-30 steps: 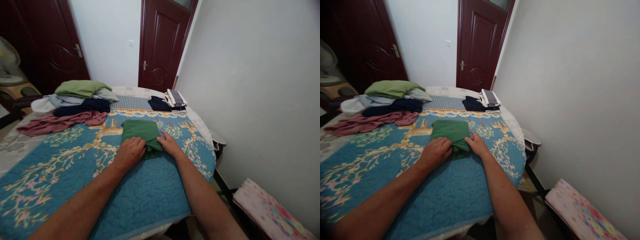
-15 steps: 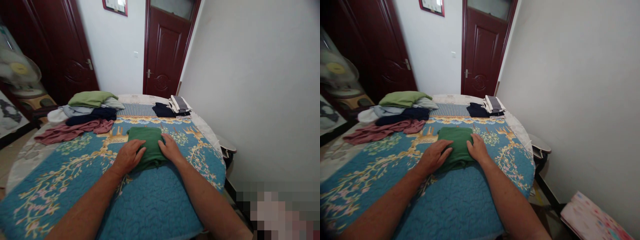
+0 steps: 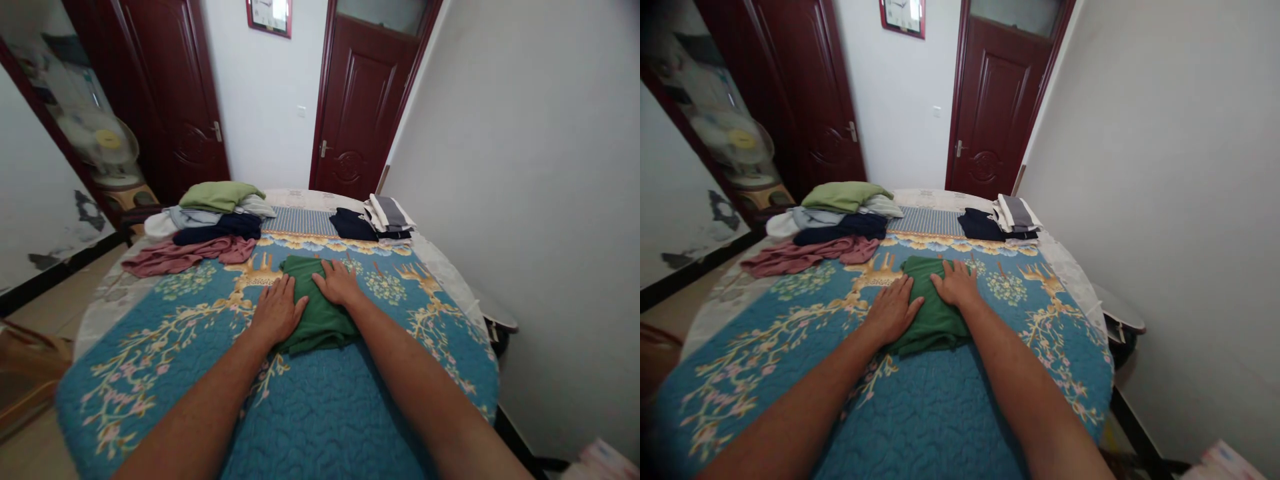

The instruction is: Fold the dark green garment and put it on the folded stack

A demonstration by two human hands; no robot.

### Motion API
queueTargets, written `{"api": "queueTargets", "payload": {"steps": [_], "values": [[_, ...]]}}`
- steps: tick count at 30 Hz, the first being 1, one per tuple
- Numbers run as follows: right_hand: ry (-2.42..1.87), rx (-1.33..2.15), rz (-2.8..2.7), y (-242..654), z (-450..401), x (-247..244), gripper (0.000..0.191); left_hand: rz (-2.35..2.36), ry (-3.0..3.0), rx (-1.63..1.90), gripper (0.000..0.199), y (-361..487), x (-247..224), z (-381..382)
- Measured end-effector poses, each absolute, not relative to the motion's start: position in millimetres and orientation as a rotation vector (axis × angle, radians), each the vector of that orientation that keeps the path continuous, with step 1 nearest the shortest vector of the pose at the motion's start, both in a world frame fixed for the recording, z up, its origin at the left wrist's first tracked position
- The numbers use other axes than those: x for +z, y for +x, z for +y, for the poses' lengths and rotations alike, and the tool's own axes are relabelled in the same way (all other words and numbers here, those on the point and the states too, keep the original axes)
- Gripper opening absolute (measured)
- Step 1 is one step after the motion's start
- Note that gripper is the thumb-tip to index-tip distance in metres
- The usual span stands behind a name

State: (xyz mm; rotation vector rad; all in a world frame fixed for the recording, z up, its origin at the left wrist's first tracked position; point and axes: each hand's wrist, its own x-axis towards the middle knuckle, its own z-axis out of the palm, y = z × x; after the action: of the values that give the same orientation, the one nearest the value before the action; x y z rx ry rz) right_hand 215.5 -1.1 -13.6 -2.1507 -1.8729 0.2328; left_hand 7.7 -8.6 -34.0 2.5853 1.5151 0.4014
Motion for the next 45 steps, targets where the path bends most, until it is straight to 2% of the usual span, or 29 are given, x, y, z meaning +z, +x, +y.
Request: {"api": "queueTargets", "payload": {"steps": [5,11,25,28,31,36,45], "values": [[-2.188,0.104,-1.798,209,14,-17,0.074,1.510,2.566,0.435,0.072,6,-33,-11],[-2.074,-0.067,-1.768,199,-10,-21,0.057,1.518,2.571,0.457,0.070,6,-32,-12],[-1.760,-0.058,-2.040,186,-123,-35,0.062,1.521,2.606,0.424,0.070,3,-36,-5],[-1.741,-0.057,-1.940,195,-121,-42,0.060,1.502,2.593,0.464,0.070,2,-40,-2],[-1.832,-0.084,-1.608,215,-107,-44,0.060,1.502,2.594,0.527,0.072,1,-43,0],[-1.915,0.294,-1.208,256,-87,-33,0.061,1.523,2.632,0.568,0.074,0,-47,4],[-1.632,0.810,-1.144,242,-80,-24,0.032,1.466,2.712,0.650,0.059,-1,-46,7]]}}
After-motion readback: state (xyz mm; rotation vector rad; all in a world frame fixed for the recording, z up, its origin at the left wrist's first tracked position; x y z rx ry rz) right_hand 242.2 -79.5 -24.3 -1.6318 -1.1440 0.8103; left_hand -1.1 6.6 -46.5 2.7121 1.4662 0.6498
